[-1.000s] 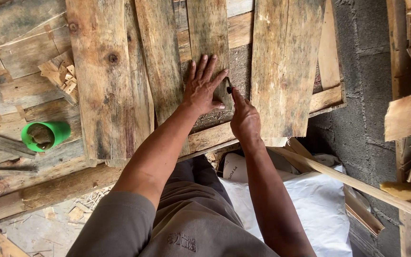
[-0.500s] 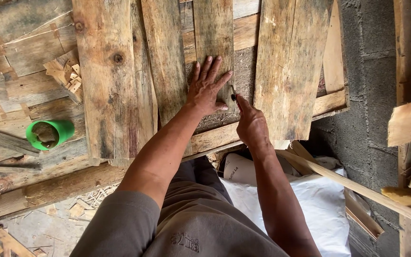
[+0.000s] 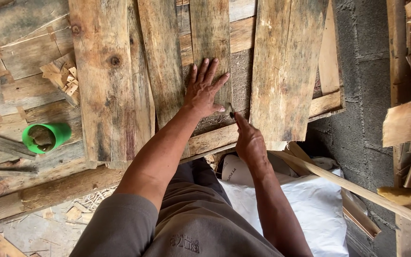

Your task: Cutting and trimming wooden planks using a utility knife on a workbench.

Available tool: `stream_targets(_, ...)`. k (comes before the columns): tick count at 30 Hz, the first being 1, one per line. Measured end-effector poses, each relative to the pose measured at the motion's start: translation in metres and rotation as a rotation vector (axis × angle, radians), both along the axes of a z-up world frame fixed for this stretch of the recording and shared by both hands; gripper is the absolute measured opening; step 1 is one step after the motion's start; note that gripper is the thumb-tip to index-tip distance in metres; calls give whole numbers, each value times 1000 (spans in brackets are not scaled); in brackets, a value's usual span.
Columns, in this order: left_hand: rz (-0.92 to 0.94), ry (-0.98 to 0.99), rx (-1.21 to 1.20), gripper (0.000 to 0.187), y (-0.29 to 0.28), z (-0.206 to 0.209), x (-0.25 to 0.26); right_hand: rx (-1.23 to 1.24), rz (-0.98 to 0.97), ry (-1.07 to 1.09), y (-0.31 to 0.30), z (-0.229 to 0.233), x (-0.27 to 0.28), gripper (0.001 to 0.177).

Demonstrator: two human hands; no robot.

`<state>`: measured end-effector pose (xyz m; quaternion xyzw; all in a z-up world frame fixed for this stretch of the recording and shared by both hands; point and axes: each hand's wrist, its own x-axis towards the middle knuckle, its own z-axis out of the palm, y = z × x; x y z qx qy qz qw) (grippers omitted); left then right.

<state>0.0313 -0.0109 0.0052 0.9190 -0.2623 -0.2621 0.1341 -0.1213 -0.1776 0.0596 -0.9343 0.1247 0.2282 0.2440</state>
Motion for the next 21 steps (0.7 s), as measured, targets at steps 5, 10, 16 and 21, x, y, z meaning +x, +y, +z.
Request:
stream_targets(5, 2, -9, -5, 125, -2, -2, 1, -3, -10, -31, 2, 2, -26, 48)
stream_targets(10, -4, -16, -16, 128, -1, 6, 1, 13, 47, -207, -14, -19, -49, 50)
stream_targets(16, 245, -258, -389, 120, 3, -59, -18, 154, -1, -256, -15, 0, -25, 41)
stream_targets(21, 745, -475, -327, 73, -12, -52, -42, 142, -328, -218, -4, -39, 14, 19)
